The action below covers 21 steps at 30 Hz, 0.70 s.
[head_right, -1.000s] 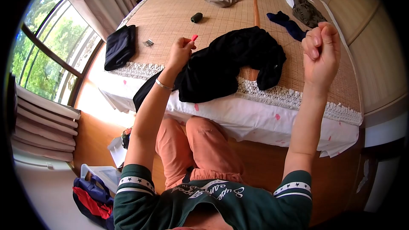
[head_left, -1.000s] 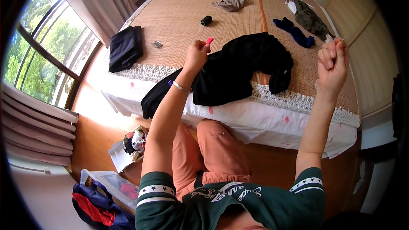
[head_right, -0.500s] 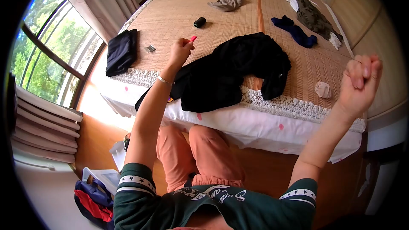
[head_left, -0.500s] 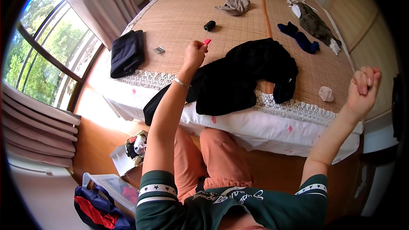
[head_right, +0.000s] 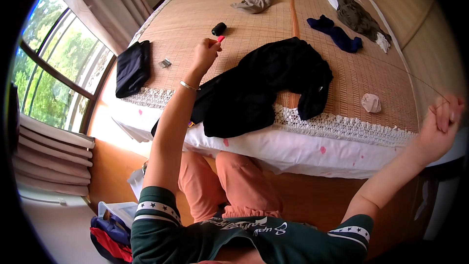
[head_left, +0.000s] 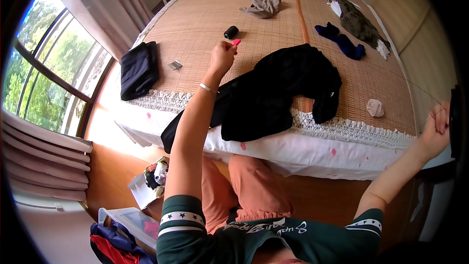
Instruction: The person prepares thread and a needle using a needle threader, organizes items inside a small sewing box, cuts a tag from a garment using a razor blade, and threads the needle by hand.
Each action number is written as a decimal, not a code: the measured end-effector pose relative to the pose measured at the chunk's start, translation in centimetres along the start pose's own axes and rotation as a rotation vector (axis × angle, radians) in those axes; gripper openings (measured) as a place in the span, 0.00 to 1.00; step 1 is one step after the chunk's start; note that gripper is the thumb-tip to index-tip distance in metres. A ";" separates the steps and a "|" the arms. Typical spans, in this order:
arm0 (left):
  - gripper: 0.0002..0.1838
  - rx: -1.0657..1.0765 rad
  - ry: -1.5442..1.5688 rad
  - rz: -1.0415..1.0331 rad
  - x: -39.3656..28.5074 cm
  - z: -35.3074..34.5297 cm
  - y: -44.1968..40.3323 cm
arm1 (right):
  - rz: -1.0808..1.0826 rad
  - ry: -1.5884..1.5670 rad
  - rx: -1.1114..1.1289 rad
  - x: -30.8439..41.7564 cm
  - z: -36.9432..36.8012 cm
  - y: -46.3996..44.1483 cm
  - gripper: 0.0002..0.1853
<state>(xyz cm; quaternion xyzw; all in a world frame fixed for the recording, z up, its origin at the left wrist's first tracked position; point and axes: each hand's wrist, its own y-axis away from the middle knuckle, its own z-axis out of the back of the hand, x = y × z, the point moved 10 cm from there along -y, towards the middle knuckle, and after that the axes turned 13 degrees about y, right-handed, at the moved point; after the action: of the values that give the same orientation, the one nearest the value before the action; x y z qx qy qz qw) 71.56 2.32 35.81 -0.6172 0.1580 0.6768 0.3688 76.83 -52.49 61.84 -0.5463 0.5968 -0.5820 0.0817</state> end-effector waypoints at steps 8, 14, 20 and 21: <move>0.11 -0.037 0.035 -0.047 1.7 0.5 -1.0 | 0.106 0.148 -0.054 3.0 -1.2 -1.2 0.07; 0.10 -0.025 0.072 0.101 2.1 1.4 0.1 | 0.339 -0.070 -1.106 6.0 3.6 2.2 0.05; 0.10 -0.021 0.049 0.073 2.3 1.5 -0.2 | 0.108 0.118 -0.189 9.0 2.7 -1.0 0.03; 0.10 -0.021 0.052 0.066 2.4 1.5 -0.2 | 0.110 0.121 -0.190 9.2 1.1 -1.9 0.03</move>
<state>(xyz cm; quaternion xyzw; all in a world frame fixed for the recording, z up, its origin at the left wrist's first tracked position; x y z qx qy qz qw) 70.74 4.18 33.90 -0.6331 0.1809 0.6739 0.3352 75.10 -59.45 67.95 -0.4821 0.6821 -0.5492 0.0252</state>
